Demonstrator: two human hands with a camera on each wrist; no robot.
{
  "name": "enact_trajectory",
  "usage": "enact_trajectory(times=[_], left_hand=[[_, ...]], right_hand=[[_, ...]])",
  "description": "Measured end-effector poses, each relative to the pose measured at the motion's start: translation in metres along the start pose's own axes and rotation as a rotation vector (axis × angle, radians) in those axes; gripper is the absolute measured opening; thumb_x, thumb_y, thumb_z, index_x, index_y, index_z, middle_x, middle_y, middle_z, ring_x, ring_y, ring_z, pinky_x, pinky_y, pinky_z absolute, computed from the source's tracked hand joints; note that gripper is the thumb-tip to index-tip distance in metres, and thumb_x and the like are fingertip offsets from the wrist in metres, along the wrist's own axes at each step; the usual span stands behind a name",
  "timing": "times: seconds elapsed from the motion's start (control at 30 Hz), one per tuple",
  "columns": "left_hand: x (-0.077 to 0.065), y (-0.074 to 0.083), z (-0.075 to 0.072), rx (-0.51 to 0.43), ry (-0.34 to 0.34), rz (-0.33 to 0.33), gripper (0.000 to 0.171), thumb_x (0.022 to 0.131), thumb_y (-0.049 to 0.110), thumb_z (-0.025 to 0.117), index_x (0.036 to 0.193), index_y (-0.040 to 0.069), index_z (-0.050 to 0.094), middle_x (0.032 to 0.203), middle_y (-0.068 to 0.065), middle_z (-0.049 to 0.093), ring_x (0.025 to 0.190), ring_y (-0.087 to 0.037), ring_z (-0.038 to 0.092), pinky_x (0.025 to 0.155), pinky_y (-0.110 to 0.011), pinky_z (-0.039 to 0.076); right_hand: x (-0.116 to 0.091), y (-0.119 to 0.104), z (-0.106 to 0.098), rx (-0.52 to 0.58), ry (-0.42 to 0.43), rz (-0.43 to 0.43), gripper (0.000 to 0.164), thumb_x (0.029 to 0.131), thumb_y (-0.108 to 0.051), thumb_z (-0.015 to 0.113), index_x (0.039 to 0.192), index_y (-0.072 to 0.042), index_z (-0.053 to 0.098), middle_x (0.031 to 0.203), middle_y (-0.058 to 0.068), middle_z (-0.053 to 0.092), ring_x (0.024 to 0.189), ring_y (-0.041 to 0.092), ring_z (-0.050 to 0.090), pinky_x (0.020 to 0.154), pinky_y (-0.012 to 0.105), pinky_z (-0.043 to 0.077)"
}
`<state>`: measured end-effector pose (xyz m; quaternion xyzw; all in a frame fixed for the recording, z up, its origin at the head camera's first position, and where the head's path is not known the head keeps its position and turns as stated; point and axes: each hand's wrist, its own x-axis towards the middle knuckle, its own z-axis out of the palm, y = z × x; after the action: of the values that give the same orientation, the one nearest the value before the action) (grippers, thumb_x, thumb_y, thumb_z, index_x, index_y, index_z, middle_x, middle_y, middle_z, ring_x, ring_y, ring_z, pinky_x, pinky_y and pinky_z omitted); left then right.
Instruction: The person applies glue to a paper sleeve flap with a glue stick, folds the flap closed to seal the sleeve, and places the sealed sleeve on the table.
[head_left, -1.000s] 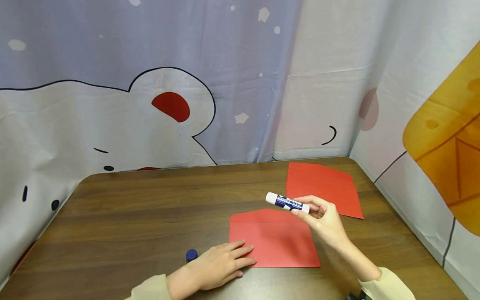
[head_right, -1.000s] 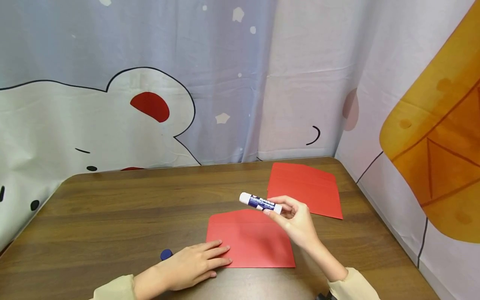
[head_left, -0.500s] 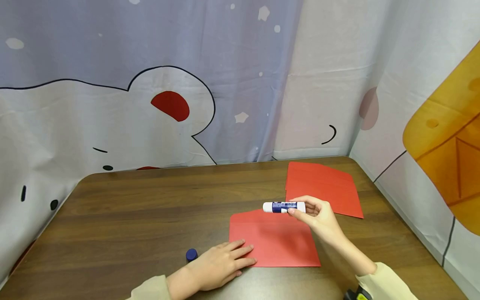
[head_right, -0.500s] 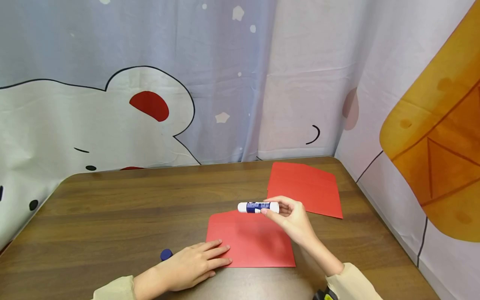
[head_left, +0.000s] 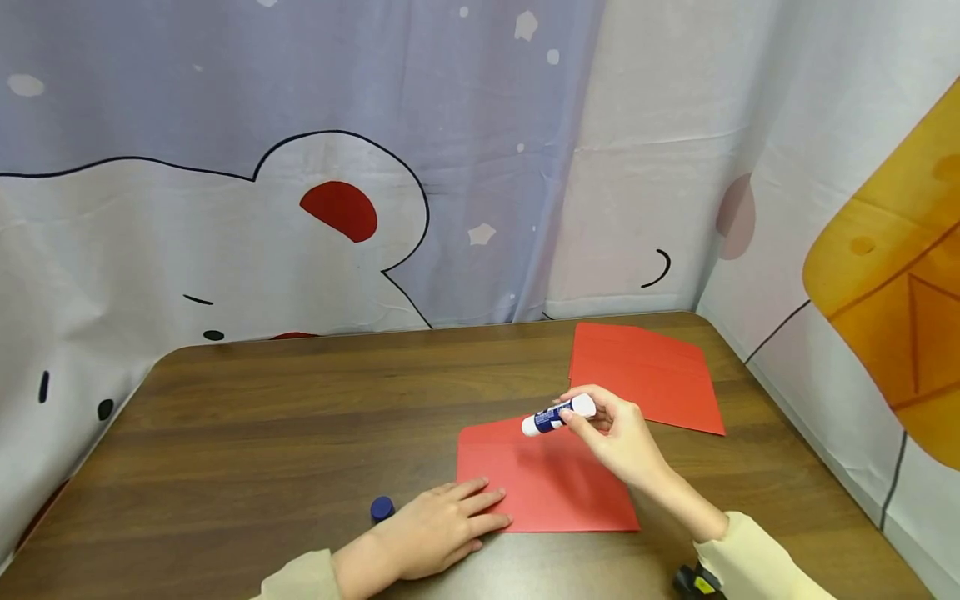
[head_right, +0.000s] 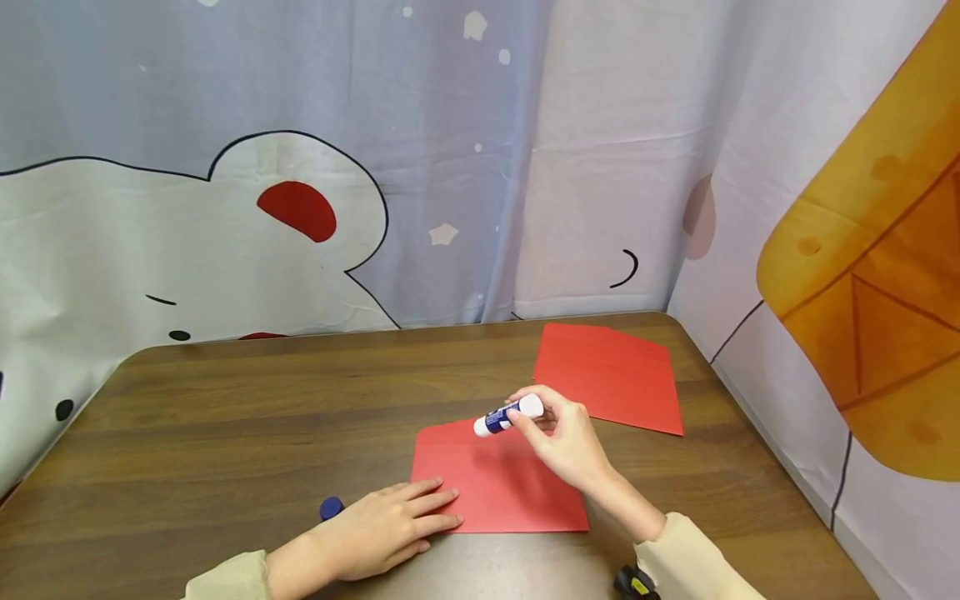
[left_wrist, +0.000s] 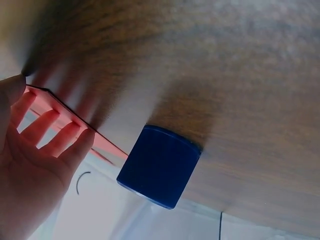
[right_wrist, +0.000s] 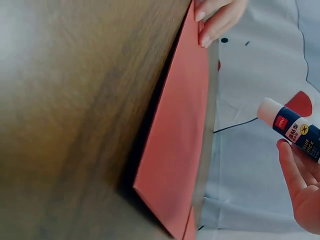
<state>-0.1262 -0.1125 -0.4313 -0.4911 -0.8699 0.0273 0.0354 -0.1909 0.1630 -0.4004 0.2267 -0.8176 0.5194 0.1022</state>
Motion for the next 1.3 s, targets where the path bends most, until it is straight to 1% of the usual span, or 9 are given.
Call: enact_trajectory(times=[0.17,0.3,0.37,0.53,0.63,0.77,0.87,1.07,1.3], left_hand=[[0.0,0.0,0.0,0.012,-0.001,-0.009,0.04,0.098,0.031,0.053,0.137,0.028,0.051,0.143,0.0,0.051,0.131,-0.023,0.05,0.094,-0.037,0.051],[0.0,0.0,-0.001,0.004,-0.007,-0.014,0.04,0.097,0.031,0.054,0.137,0.028,0.051,0.143,0.001,0.051,0.131,-0.023,0.05,0.095,-0.037,0.051],[-0.001,0.0,0.0,0.0,-0.005,-0.015,0.04,0.097,0.031,0.054,0.137,0.028,0.052,0.144,0.0,0.051,0.131,-0.024,0.05,0.095,-0.037,0.051],[-0.003,0.001,0.001,0.0,0.023,-0.018,0.04,0.096,0.029,0.055,0.136,0.026,0.053,0.143,0.0,0.052,0.13,-0.024,0.051,0.095,-0.038,0.051],[-0.002,0.002,0.002,-0.002,0.036,-0.023,0.039,0.096,0.029,0.056,0.135,0.025,0.054,0.142,-0.001,0.052,0.13,-0.024,0.051,0.094,-0.038,0.051],[-0.002,0.002,0.002,-0.012,0.028,-0.033,0.04,0.096,0.028,0.056,0.135,0.025,0.054,0.143,-0.002,0.052,0.13,-0.025,0.05,0.095,-0.039,0.051],[-0.002,0.002,0.001,-0.015,0.017,-0.038,0.04,0.096,0.028,0.055,0.135,0.025,0.054,0.143,-0.002,0.051,0.131,-0.025,0.05,0.097,-0.039,0.05],[-0.002,0.003,0.003,0.001,0.023,-0.043,0.04,0.096,0.028,0.056,0.135,0.025,0.054,0.143,-0.002,0.051,0.131,-0.025,0.05,0.098,-0.039,0.049],[-0.003,0.004,0.003,-0.009,0.025,-0.05,0.04,0.095,0.027,0.056,0.136,0.025,0.054,0.144,-0.001,0.05,0.132,-0.025,0.049,0.099,-0.039,0.048]], right_hand=[[0.003,-0.004,0.009,-0.104,-0.039,-0.145,0.018,0.088,-0.01,0.068,0.105,-0.011,0.063,0.099,0.002,0.073,0.078,0.006,0.068,0.068,0.025,0.057],[0.006,-0.006,0.016,-0.164,-0.092,-0.233,0.018,0.088,-0.01,0.068,0.104,-0.012,0.06,0.092,-0.002,0.071,0.074,0.009,0.068,0.066,0.026,0.056],[0.007,-0.007,0.02,-0.195,-0.128,-0.256,0.018,0.088,-0.012,0.069,0.102,-0.014,0.059,0.086,-0.006,0.069,0.071,0.008,0.067,0.065,0.026,0.055],[0.012,-0.009,0.03,-0.299,-0.201,-0.269,0.016,0.088,-0.02,0.07,0.098,-0.017,0.058,0.078,-0.013,0.064,0.068,-0.001,0.061,0.061,0.025,0.052],[0.014,-0.009,0.034,-0.362,-0.222,-0.275,0.017,0.087,-0.022,0.071,0.096,-0.017,0.058,0.076,-0.014,0.061,0.062,-0.001,0.054,0.057,0.019,0.046],[0.015,-0.007,0.036,-0.421,-0.25,-0.279,0.017,0.087,-0.024,0.07,0.095,-0.016,0.057,0.074,-0.013,0.06,0.056,0.005,0.049,0.054,0.015,0.039],[0.015,-0.005,0.039,-0.432,-0.267,-0.273,0.017,0.087,-0.024,0.07,0.095,-0.016,0.057,0.074,-0.012,0.061,0.055,0.006,0.05,0.053,0.015,0.038],[0.019,-0.007,0.046,-0.435,-0.324,-0.282,0.016,0.089,-0.024,0.068,0.097,-0.015,0.057,0.076,-0.011,0.062,0.056,-0.003,0.044,0.054,0.014,0.04],[0.023,-0.008,0.054,-0.421,-0.341,-0.315,0.016,0.088,-0.021,0.069,0.098,-0.013,0.058,0.079,-0.009,0.066,0.063,-0.002,0.054,0.061,0.016,0.046]])
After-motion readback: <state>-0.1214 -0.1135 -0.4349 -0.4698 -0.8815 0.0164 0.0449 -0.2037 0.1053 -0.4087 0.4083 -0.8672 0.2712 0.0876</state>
